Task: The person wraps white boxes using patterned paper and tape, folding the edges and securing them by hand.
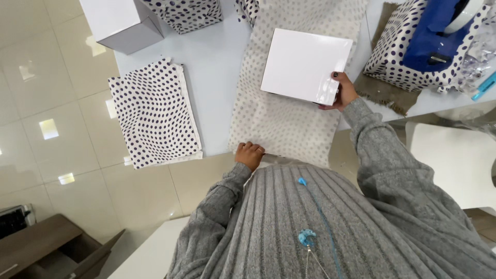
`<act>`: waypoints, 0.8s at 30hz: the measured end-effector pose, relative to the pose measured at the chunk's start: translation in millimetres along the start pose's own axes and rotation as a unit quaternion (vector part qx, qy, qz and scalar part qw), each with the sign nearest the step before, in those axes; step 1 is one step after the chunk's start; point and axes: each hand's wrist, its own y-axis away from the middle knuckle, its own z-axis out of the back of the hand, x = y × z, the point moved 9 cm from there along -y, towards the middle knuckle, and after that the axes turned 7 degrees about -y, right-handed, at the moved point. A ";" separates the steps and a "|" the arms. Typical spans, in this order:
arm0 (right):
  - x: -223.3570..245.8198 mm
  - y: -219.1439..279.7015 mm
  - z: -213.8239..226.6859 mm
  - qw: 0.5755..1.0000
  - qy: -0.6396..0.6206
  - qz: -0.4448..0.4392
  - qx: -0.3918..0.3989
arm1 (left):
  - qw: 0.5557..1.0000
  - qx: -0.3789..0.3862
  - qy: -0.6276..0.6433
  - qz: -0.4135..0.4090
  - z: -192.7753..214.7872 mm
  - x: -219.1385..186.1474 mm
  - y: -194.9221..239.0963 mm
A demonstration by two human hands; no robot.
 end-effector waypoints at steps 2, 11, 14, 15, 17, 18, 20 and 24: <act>-13.6 -29.8 9.2 0.999 -0.023 -0.036 -0.016 | 0.999 -0.043 0.019 0.009 12.0 -13.6 0.8; -14.8 0.4 -1.3 0.997 0.041 -0.059 0.001 | 0.994 -0.098 -0.011 0.038 107.8 -29.2 -11.8; -19.1 6.1 4.8 0.996 0.055 -0.062 0.015 | 0.996 -0.079 -0.020 0.031 119.5 -33.0 -15.3; -20.5 7.0 6.6 0.997 0.053 -0.059 0.015 | 0.996 -0.080 -0.020 0.028 126.9 -34.9 -16.7; -28.8 9.0 12.2 0.996 0.051 -0.072 0.006 | 0.998 -0.064 -0.005 0.020 138.1 -39.8 -17.8; -27.8 1.9 23.4 0.996 0.049 -0.072 0.005 | 0.998 -0.063 -0.004 0.019 141.5 -39.2 -23.6; -22.7 -10.2 45.9 0.993 0.115 -0.014 0.006 | 0.998 -0.061 -0.011 0.010 148.9 -41.4 -27.2; 34.3 64.8 28.3 0.897 0.417 0.142 0.020 | 0.998 -0.062 -0.010 -0.010 162.9 -23.3 -59.9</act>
